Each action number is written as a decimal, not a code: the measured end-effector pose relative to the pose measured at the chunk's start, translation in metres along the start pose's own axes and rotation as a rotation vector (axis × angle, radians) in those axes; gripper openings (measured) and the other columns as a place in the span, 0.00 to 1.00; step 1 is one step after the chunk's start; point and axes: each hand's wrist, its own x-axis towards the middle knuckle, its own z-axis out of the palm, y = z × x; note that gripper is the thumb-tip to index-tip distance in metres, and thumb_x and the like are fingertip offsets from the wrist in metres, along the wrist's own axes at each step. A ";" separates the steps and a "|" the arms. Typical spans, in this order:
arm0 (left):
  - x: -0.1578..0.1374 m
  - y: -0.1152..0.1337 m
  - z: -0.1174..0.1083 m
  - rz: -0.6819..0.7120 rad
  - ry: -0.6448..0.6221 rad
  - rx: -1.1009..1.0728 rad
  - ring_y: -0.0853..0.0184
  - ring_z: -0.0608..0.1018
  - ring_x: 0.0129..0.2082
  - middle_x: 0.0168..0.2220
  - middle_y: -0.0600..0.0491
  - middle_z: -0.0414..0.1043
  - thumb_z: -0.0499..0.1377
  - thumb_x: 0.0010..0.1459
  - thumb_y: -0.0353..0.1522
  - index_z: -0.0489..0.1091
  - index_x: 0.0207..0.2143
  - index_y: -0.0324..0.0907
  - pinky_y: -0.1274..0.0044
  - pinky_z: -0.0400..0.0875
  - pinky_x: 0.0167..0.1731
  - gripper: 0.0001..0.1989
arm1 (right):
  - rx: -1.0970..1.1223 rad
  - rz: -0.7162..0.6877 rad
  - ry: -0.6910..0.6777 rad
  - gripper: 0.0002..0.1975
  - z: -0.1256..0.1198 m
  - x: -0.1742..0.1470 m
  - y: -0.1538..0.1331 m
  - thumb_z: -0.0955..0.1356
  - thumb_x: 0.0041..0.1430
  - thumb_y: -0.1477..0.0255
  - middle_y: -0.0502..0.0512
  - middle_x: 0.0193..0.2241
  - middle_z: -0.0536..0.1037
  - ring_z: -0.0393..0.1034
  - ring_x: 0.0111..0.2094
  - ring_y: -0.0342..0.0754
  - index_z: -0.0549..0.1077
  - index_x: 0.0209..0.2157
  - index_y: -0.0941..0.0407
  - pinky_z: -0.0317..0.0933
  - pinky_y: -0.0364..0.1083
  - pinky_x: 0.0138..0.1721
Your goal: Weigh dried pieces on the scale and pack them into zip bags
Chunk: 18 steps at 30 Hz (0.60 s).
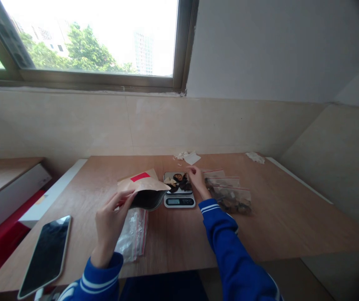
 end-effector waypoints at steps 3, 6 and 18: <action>-0.001 0.000 0.001 -0.009 0.003 0.005 0.69 0.78 0.27 0.32 0.56 0.79 0.60 0.57 0.44 0.77 0.35 0.47 0.79 0.74 0.29 0.13 | 0.006 -0.189 0.104 0.08 0.000 -0.035 -0.040 0.63 0.57 0.71 0.56 0.34 0.77 0.70 0.37 0.49 0.73 0.32 0.56 0.65 0.48 0.43; -0.002 0.001 0.003 -0.004 -0.001 -0.008 0.69 0.78 0.27 0.32 0.56 0.78 0.60 0.57 0.44 0.77 0.36 0.48 0.79 0.73 0.30 0.12 | -0.038 -0.397 0.046 0.11 0.004 -0.099 -0.083 0.59 0.62 0.72 0.56 0.33 0.76 0.71 0.37 0.50 0.72 0.37 0.54 0.67 0.49 0.41; -0.019 0.001 0.006 -0.007 -0.043 -0.075 0.69 0.79 0.28 0.33 0.54 0.79 0.60 0.58 0.42 0.77 0.38 0.46 0.79 0.74 0.30 0.12 | -0.628 -0.500 -0.619 0.18 0.072 -0.176 -0.117 0.56 0.67 0.73 0.69 0.43 0.77 0.74 0.42 0.59 0.71 0.49 0.64 0.70 0.55 0.41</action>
